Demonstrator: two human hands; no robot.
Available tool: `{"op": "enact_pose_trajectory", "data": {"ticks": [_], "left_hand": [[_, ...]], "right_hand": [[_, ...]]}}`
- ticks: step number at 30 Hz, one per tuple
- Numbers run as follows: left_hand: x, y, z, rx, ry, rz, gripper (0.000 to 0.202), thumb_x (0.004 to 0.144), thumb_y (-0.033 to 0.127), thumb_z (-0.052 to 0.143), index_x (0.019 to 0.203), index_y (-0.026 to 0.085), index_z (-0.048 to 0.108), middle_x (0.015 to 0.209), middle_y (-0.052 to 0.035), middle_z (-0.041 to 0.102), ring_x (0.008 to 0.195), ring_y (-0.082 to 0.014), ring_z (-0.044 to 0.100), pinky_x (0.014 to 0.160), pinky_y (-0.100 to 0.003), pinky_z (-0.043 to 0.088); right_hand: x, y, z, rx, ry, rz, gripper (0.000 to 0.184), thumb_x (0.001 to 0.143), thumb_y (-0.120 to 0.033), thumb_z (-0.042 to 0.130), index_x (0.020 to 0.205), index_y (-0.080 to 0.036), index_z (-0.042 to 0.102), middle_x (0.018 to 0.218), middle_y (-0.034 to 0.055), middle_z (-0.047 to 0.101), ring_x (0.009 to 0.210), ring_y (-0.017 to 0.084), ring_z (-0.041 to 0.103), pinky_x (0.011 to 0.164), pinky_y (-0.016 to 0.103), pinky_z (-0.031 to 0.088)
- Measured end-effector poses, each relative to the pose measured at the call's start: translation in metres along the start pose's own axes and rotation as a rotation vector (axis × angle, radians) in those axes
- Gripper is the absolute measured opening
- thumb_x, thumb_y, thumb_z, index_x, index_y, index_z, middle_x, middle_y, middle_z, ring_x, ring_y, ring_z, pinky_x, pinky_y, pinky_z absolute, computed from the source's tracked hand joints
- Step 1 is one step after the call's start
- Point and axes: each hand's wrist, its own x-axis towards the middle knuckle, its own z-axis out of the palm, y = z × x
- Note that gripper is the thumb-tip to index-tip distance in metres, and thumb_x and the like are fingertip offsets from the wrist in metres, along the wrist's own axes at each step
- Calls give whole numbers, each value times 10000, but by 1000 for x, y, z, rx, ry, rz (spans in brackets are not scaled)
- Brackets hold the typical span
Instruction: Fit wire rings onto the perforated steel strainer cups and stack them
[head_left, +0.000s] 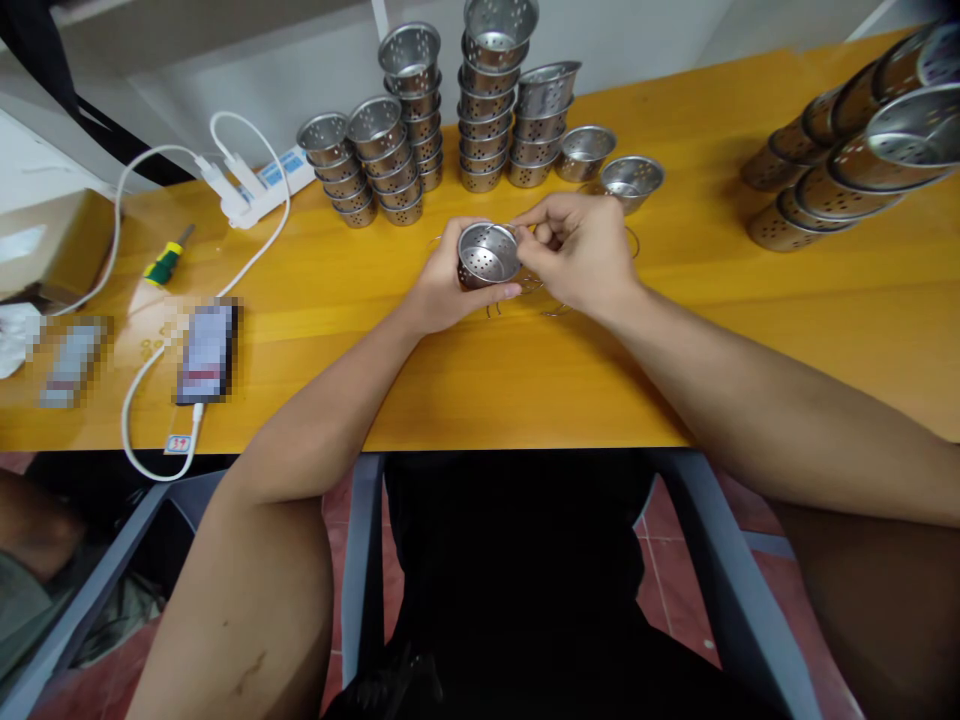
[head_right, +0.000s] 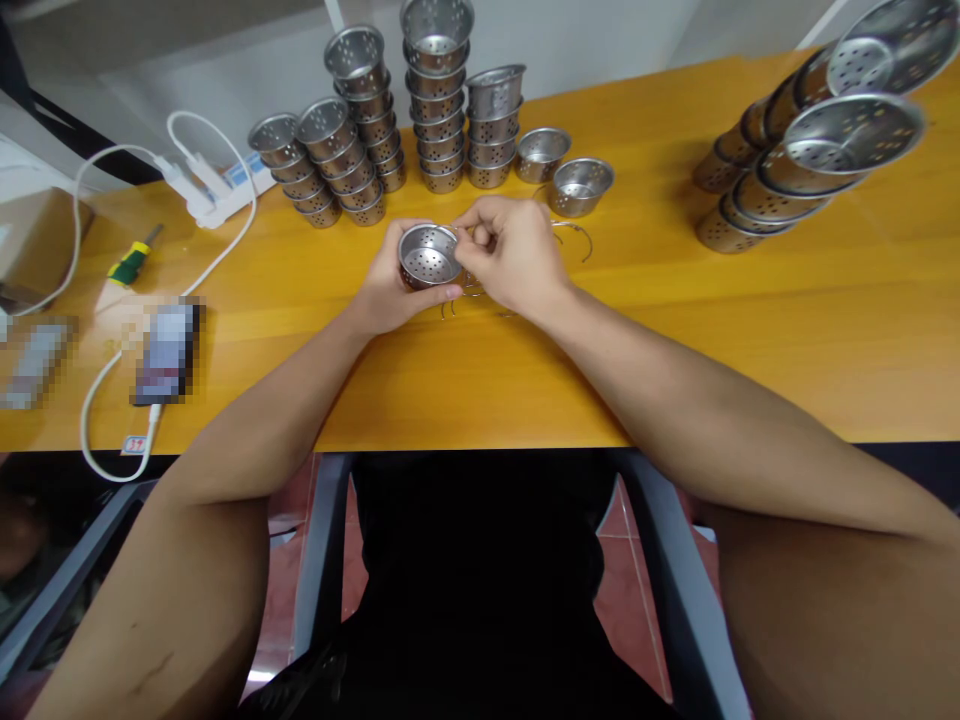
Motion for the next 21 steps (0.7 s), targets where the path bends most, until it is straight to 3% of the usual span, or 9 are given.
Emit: {"op": "enact_pose_trajectory", "data": {"ticks": [3, 6, 9, 12, 17, 21], "left_hand": [[2, 13, -3, -7, -4, -15, 1221, 931, 1006, 985, 1808, 334, 465, 1639, -127, 763, 1571, -383, 819, 1430, -651, 633], [3, 35, -4, 36, 32, -100, 1165, 949, 978, 990, 1774, 313, 505, 1656, -152, 776, 1576, -396, 814, 1399, -651, 637], [4, 48, -4, 73, 56, -155, 1088, 928, 971, 1016, 1656, 287, 584, 1565, -140, 821, 1479, -387, 847, 1291, -611, 672], [6, 48, -5, 18, 60, -83, 1079, 879, 1042, 996, 1569, 323, 585, 1461, -102, 848, 1284, -321, 848, 1142, -564, 706], [5, 45, -5, -66, 60, -85, 1061, 879, 1055, 983, 1535, 320, 590, 1392, -92, 833, 1168, -273, 799, 1055, -516, 676], [4, 45, -6, -195, 40, -210, 987, 948, 1029, 937, 1527, 279, 660, 1376, -79, 795, 1288, -290, 809, 1177, -525, 658]], "right_hand": [[3, 6, 7, 55, 30, -33, 594, 1122, -1021, 698, 1358, -515, 901, 974, 86, 873, 1103, 435, 781, 927, 660, 705], [9, 18, 20, 198, 101, -164, 564, 1100, -957, 856, 1242, -411, 869, 804, 61, 712, 860, 349, 701, 819, 578, 666], [14, 27, 30, 327, 136, -281, 461, 1093, -783, 985, 1154, -350, 840, 720, 7, 564, 713, 270, 595, 717, 486, 602], [15, 29, 34, 362, 135, -329, 320, 1090, -585, 1021, 1058, -330, 828, 706, -7, 522, 672, 242, 561, 671, 439, 574], [16, 28, 34, 391, 133, -327, 251, 1058, -472, 1046, 1014, -318, 853, 707, -8, 555, 667, 229, 578, 647, 403, 594], [18, 27, 21, 484, 52, -347, 403, 1079, -660, 1068, 1022, -307, 882, 868, 50, 772, 754, 245, 693, 658, 402, 645]]}}
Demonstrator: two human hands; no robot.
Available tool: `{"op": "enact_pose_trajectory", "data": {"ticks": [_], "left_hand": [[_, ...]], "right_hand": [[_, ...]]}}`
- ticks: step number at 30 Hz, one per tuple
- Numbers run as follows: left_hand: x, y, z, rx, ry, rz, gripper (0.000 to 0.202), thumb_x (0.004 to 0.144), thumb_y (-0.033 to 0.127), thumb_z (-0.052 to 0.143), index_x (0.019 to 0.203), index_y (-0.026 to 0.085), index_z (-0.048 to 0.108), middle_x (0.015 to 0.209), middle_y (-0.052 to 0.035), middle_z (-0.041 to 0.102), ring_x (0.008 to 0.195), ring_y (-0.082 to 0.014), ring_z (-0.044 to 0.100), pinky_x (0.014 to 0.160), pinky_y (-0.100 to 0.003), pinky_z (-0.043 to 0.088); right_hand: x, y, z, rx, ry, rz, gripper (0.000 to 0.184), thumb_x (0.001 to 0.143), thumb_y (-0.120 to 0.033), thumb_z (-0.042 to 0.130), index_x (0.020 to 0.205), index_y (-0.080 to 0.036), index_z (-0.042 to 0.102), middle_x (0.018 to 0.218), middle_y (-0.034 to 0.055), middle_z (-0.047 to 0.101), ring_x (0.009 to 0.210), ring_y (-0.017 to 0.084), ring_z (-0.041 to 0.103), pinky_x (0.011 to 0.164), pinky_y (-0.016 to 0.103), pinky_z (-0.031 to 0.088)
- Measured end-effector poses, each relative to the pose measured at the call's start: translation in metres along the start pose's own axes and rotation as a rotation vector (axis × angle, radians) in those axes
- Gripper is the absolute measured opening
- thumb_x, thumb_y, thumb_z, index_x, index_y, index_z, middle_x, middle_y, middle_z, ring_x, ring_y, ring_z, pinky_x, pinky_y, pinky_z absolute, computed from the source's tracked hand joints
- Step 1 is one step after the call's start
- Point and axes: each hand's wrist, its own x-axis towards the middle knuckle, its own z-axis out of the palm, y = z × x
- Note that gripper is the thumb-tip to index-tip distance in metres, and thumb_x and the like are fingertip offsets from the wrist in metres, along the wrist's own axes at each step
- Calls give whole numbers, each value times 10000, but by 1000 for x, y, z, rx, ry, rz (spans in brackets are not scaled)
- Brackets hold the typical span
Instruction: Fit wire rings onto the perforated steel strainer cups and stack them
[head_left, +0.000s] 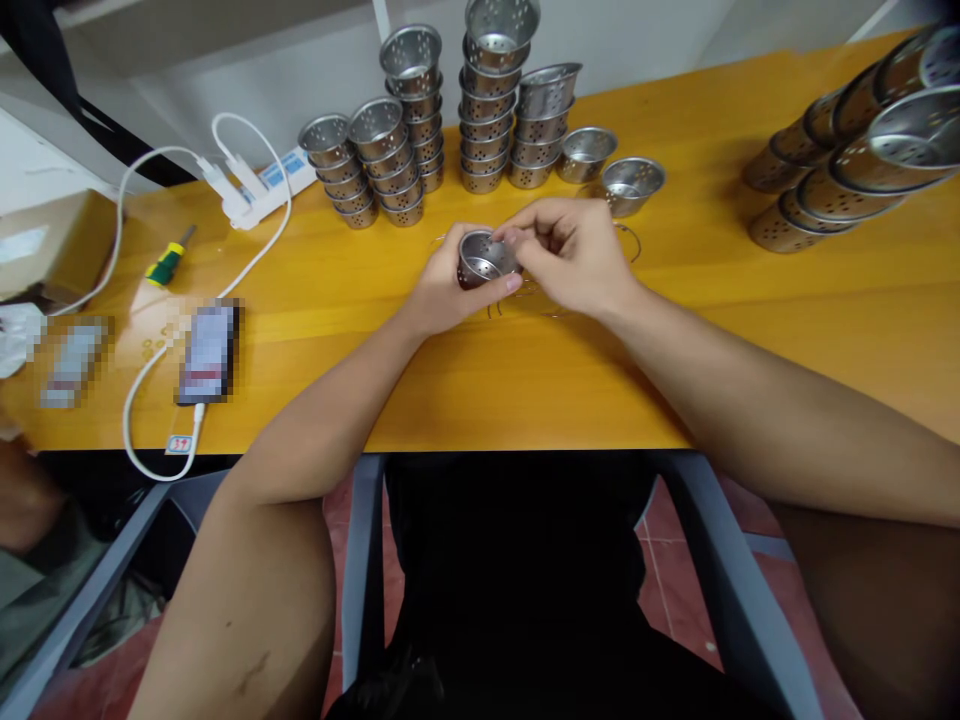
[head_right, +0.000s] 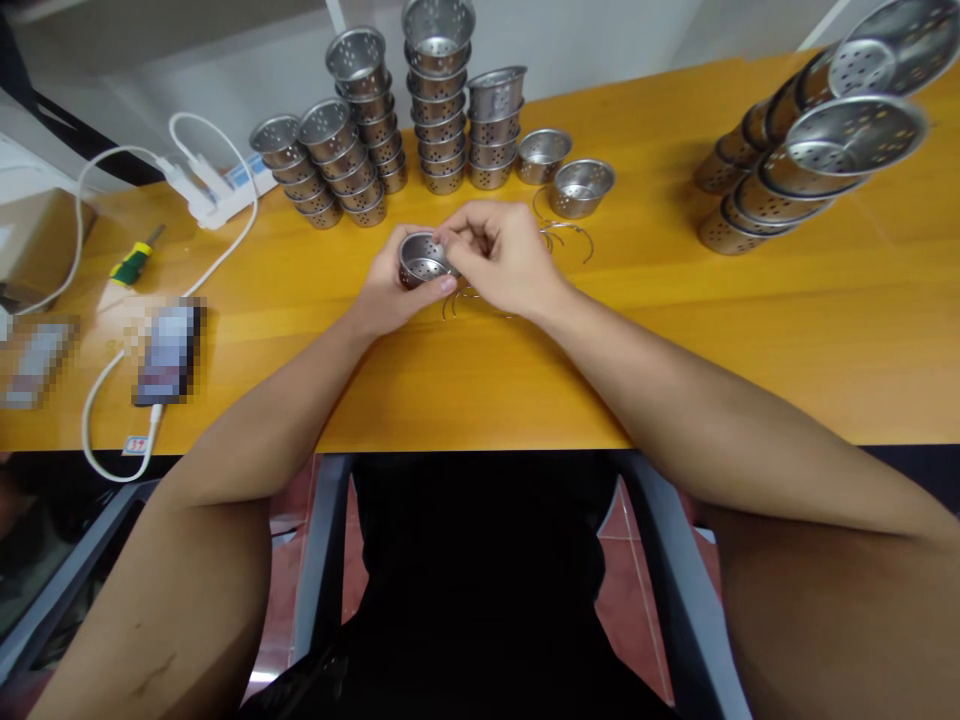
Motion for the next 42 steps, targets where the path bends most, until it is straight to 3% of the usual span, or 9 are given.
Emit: {"op": "enact_pose_trajectory", "data": {"ticks": [3, 6, 11, 16, 22, 29, 36, 42], "left_hand": [[1, -1, -4, -111, -10, -73, 976, 927, 1012, 965, 1517, 272, 727, 1370, -82, 818, 1297, -282, 807, 1197, -505, 676], [2, 0, -8, -166, -21, -112, 998, 887, 1037, 974, 1488, 265, 773, 1387, -93, 846, 1278, -270, 811, 1179, -466, 697], [1, -6, -9, -158, -65, -33, 961, 947, 983, 971, 1548, 270, 736, 1419, -92, 826, 1318, -286, 840, 1211, -501, 707], [2, -23, -6, -107, -103, 89, 1029, 884, 869, 1092, 1609, 289, 646, 1451, -80, 784, 1288, -277, 863, 1169, -525, 727], [2, -17, -8, -74, -86, 36, 993, 919, 847, 1089, 1585, 258, 644, 1450, -105, 830, 1335, -299, 875, 1211, -557, 736], [3, -17, -10, -49, -104, 69, 1006, 938, 875, 1050, 1604, 265, 604, 1443, -105, 813, 1332, -295, 867, 1229, -567, 716], [3, -9, -13, -6, -62, 11, 1017, 864, 877, 1102, 1557, 268, 676, 1413, -102, 818, 1330, -318, 851, 1235, -582, 712], [2, -11, -6, 14, -24, 47, 1061, 883, 960, 1038, 1595, 274, 653, 1471, -100, 798, 1389, -321, 851, 1248, -590, 707]], "right_hand": [[1, -9, -11, 111, -123, 14, 611, 996, -887, 1098, 1121, -315, 922, 997, 73, 860, 782, 250, 736, 655, 410, 653], [1, -14, -16, 189, -249, 36, 739, 895, -999, 1120, 1143, -327, 940, 928, 52, 841, 702, 230, 700, 597, 404, 615], [0, -14, -15, 253, -292, 57, 716, 826, -958, 1194, 1027, -334, 908, 819, 22, 792, 647, 227, 668, 561, 406, 590], [0, -11, -16, 324, -294, 83, 637, 826, -846, 1254, 1019, -352, 901, 805, 14, 785, 664, 235, 680, 571, 414, 593], [-1, -10, -13, 351, -324, 69, 658, 856, -862, 1233, 1009, -334, 872, 807, 12, 797, 654, 213, 668, 549, 376, 611], [1, -8, -12, 375, -348, 109, 723, 810, -842, 1265, 1017, -290, 847, 801, -1, 760, 680, 194, 696, 595, 336, 623], [0, -7, -10, 298, -317, 108, 748, 780, -927, 1236, 991, -320, 852, 777, 8, 743, 701, 230, 680, 654, 409, 653], [-2, -13, -12, 205, -269, 93, 763, 742, -1005, 1200, 1045, -370, 904, 781, 10, 728, 746, 272, 681, 665, 472, 656]]}}
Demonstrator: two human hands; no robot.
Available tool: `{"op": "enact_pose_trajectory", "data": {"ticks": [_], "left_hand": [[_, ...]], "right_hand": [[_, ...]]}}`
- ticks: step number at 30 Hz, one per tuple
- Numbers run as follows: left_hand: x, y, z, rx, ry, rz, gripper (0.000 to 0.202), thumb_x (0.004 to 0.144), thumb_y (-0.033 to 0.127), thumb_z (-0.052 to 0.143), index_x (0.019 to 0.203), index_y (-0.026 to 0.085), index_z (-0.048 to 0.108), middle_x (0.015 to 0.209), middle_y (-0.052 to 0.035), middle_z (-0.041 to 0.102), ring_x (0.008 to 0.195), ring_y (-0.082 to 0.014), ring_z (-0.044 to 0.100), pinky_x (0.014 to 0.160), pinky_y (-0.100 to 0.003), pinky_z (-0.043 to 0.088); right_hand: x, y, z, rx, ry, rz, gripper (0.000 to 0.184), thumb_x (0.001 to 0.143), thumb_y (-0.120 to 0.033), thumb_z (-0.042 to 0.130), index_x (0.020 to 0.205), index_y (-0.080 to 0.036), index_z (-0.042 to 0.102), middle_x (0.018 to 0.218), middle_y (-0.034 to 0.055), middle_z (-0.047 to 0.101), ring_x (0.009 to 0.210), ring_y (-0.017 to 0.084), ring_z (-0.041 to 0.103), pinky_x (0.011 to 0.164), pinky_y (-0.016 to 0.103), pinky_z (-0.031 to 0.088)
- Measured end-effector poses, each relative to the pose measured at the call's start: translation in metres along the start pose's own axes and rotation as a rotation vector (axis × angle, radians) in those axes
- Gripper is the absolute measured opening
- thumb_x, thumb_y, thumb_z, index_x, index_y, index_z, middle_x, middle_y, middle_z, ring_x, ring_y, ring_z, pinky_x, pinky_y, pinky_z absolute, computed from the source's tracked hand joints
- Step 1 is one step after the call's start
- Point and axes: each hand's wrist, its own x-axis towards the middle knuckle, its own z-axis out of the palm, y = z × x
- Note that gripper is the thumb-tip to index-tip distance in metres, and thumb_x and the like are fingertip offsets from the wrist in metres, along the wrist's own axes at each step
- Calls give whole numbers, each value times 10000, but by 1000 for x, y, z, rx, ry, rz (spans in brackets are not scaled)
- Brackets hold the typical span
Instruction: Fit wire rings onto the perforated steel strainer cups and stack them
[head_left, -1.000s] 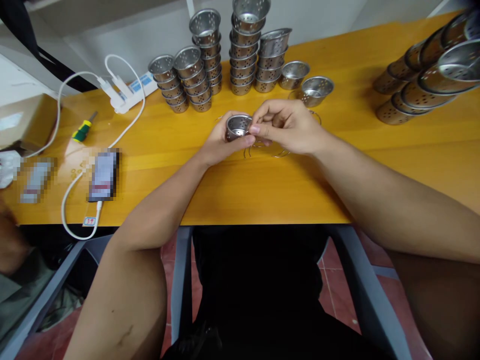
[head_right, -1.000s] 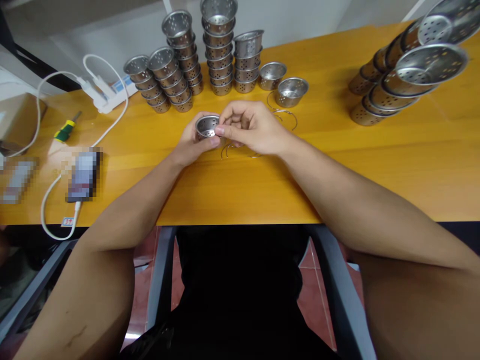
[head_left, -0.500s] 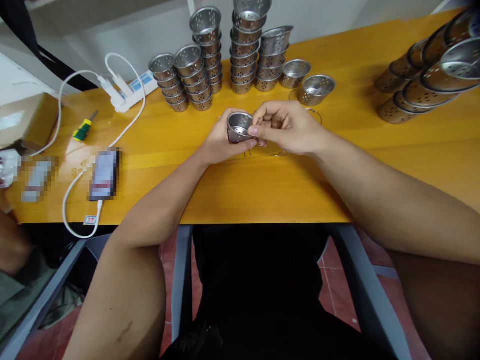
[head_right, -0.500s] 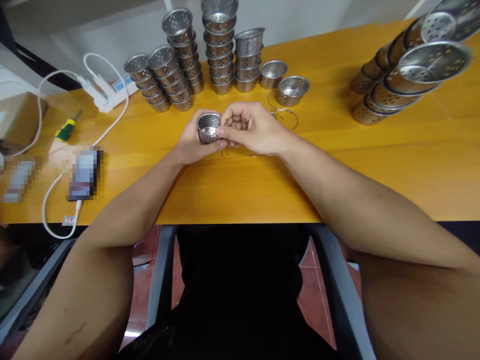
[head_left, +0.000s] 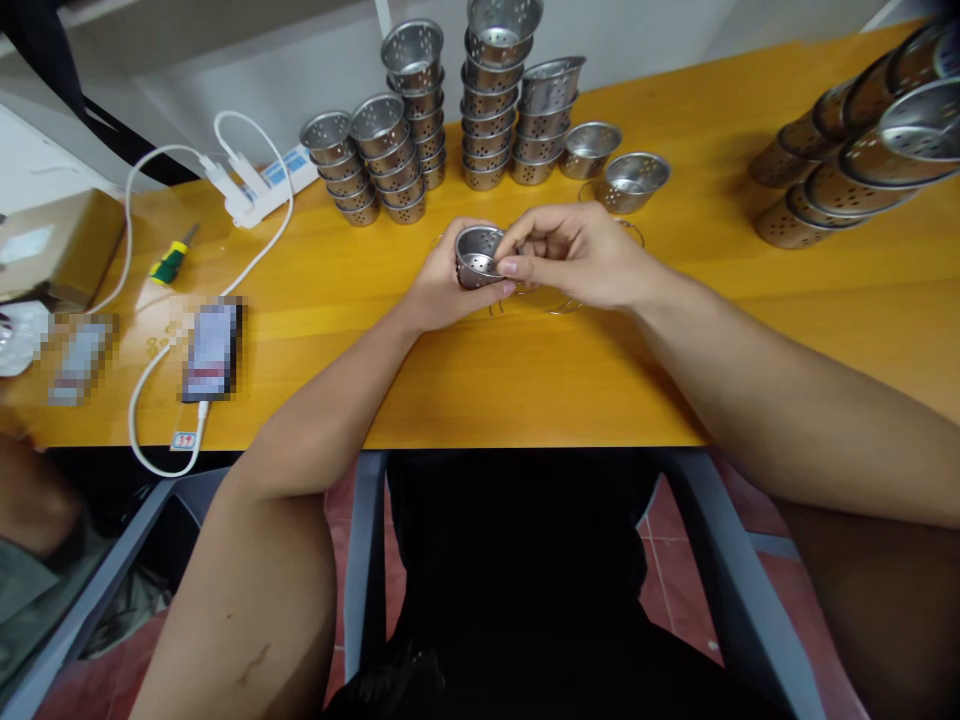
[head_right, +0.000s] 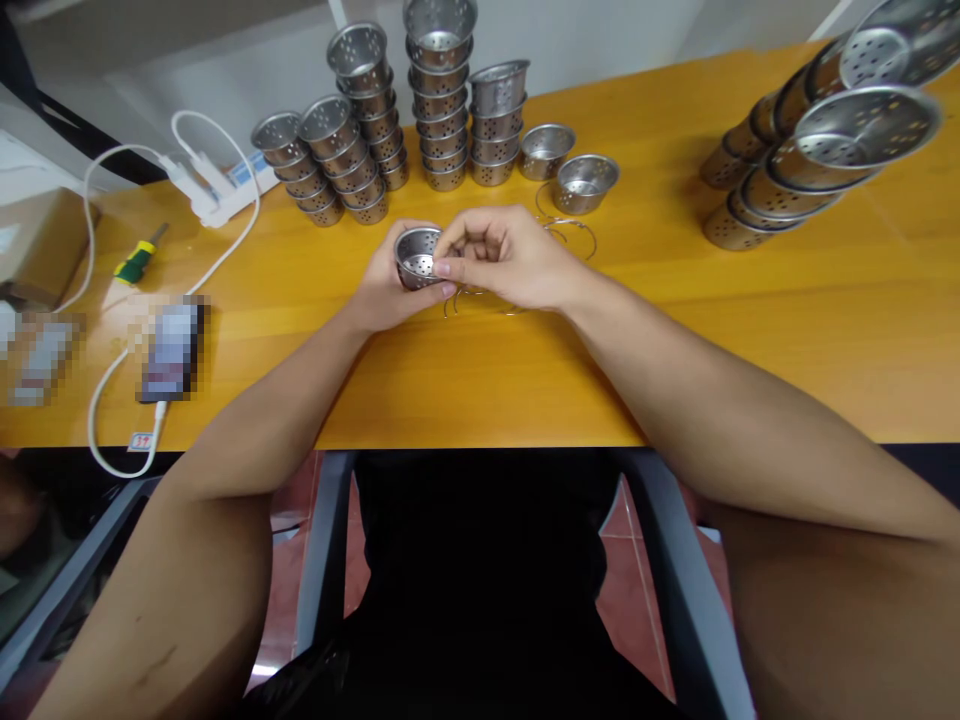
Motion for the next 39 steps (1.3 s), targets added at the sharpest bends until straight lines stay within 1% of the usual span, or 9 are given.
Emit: {"op": "enact_pose_trajectory", "data": {"ticks": [4, 9, 13, 19, 22, 25, 28, 34, 39], "left_hand": [[0, -3, 0, -7, 23, 30, 1091, 910, 1003, 981, 1644, 290, 601, 1568, -133, 781, 1503, -361, 807, 1305, -661, 680], [2, -3, -3, -43, 74, 36, 977, 918, 910, 1052, 1583, 368, 584, 1541, -92, 815, 1397, -316, 803, 1290, -649, 692], [3, -4, 0, 10, 144, -15, 1163, 850, 1065, 984, 1619, 290, 582, 1578, -126, 778, 1529, -357, 800, 1325, -647, 687], [6, -8, -5, -60, 87, -76, 1154, 664, 972, 1163, 1559, 454, 649, 1471, -16, 844, 1371, -321, 686, 1337, -716, 649], [7, -12, -7, -50, 61, -72, 1224, 651, 997, 1141, 1613, 435, 634, 1546, -36, 821, 1469, -371, 660, 1396, -751, 598], [7, -16, -7, -50, 95, -19, 1259, 655, 1022, 1121, 1614, 414, 576, 1588, -66, 809, 1439, -367, 702, 1364, -743, 634], [7, -19, -6, -34, 89, -11, 1302, 624, 1023, 1132, 1621, 435, 538, 1592, -71, 808, 1424, -371, 720, 1346, -741, 630], [7, -6, -8, -63, 66, -91, 1256, 641, 1066, 1090, 1605, 455, 567, 1588, -36, 808, 1544, -406, 621, 1390, -756, 539], [9, -2, -5, -64, 60, -116, 1224, 640, 1011, 1129, 1588, 438, 607, 1539, -47, 799, 1520, -414, 652, 1388, -756, 534]], "right_hand": [[-2, 0, 0, -62, 125, -32, 758, 721, -969, 1226, 1163, -433, 923, 975, 35, 821, 913, 320, 729, 811, 550, 715], [-2, 9, -2, -219, 197, -173, 687, 868, -1028, 1097, 1143, -413, 964, 1312, 119, 874, 1046, 360, 762, 993, 633, 737], [-2, 13, -3, -319, 181, -191, 649, 1006, -1046, 953, 1135, -410, 974, 1350, 137, 881, 1267, 447, 822, 1120, 683, 754], [-3, 25, -2, -403, 60, -280, 550, 1083, -941, 938, 1217, -413, 1012, 1461, 136, 863, 1482, 481, 804, 1402, 770, 640], [-3, 30, -1, -414, 50, -296, 539, 1065, -888, 989, 1299, -403, 1000, 1551, 126, 858, 1509, 486, 804, 1410, 764, 639], [-4, 30, -2, -413, 94, -249, 625, 997, -840, 1085, 1406, -384, 959, 1532, 141, 882, 1450, 496, 824, 1347, 741, 684], [-5, 29, -3, -411, 103, -242, 617, 981, -817, 1112, 1383, -378, 950, 1489, 142, 896, 1421, 493, 837, 1328, 724, 697], [-4, 33, -1, -417, 72, -318, 397, 1073, -713, 1061, 1298, -394, 990, 1589, 140, 847, 1531, 513, 807, 1401, 775, 636], [-6, 35, 1, -458, 82, -288, 510, 1059, -755, 1065, 1401, -391, 962, 1576, 150, 836, 1539, 514, 778, 1384, 769, 649]]}}
